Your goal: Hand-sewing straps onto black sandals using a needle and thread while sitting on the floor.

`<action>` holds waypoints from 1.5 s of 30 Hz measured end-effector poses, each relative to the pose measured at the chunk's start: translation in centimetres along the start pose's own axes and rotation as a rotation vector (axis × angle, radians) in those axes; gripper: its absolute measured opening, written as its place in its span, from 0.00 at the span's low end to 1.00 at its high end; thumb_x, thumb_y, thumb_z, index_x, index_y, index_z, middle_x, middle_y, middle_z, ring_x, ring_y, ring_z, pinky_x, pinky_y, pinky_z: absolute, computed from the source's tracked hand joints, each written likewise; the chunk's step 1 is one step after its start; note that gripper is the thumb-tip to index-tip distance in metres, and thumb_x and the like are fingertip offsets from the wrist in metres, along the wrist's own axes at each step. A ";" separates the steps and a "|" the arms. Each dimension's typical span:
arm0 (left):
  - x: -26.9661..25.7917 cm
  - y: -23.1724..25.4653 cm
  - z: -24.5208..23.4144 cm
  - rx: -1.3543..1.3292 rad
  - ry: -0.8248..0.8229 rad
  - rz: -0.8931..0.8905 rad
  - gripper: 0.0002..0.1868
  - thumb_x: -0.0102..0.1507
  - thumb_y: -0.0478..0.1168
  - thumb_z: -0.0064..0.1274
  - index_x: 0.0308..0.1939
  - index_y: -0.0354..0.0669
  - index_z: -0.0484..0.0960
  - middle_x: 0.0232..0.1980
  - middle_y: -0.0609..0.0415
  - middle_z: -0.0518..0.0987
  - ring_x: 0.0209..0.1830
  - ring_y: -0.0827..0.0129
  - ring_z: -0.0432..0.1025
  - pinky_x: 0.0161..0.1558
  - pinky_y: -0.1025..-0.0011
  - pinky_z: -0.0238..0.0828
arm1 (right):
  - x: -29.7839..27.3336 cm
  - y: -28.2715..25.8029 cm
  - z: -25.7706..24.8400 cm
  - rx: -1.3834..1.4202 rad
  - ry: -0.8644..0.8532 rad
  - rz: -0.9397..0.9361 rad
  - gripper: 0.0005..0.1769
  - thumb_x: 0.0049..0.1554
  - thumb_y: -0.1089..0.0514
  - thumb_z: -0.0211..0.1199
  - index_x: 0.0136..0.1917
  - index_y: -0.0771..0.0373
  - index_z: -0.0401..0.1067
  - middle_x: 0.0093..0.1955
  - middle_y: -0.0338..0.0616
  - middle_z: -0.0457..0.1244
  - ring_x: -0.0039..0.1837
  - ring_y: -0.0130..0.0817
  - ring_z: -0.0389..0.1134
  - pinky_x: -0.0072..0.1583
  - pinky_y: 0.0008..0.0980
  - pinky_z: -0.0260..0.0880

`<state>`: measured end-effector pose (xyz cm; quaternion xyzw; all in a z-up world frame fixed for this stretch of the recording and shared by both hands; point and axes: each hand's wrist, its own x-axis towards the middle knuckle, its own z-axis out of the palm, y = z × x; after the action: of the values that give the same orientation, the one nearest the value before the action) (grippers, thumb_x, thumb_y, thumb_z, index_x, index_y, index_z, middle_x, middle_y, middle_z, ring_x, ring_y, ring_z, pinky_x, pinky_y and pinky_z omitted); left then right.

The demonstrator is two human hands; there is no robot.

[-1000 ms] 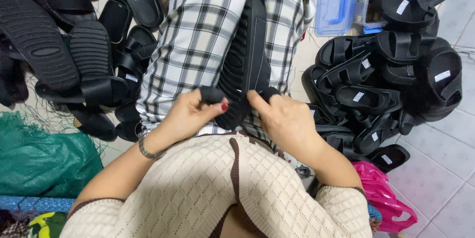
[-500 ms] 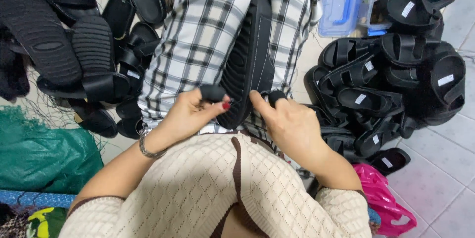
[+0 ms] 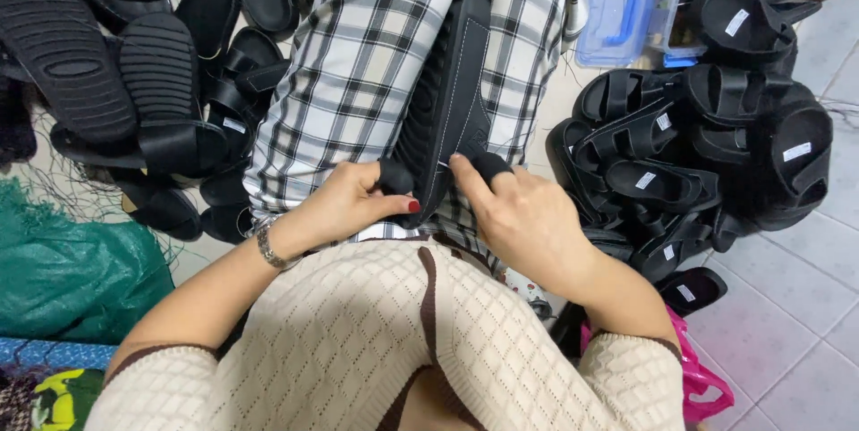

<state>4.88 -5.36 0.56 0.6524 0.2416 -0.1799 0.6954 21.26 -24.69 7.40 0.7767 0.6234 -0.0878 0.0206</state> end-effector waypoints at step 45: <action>1.0 0.5 3.2 0.325 0.422 0.392 0.40 0.48 0.54 0.76 0.62 0.52 0.79 0.47 0.46 0.68 0.45 0.40 0.75 0.44 0.55 0.78 | -4.6 0.4 -5.9 0.172 -0.137 0.289 0.23 0.56 0.58 0.57 0.65 0.49 0.72 0.23 0.43 0.55 0.25 0.46 0.64 0.31 0.40 0.66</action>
<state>6.28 -8.44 0.47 0.8119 0.2182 0.0602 0.5381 21.36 -28.40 13.92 0.8494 0.4925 -0.1896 0.0090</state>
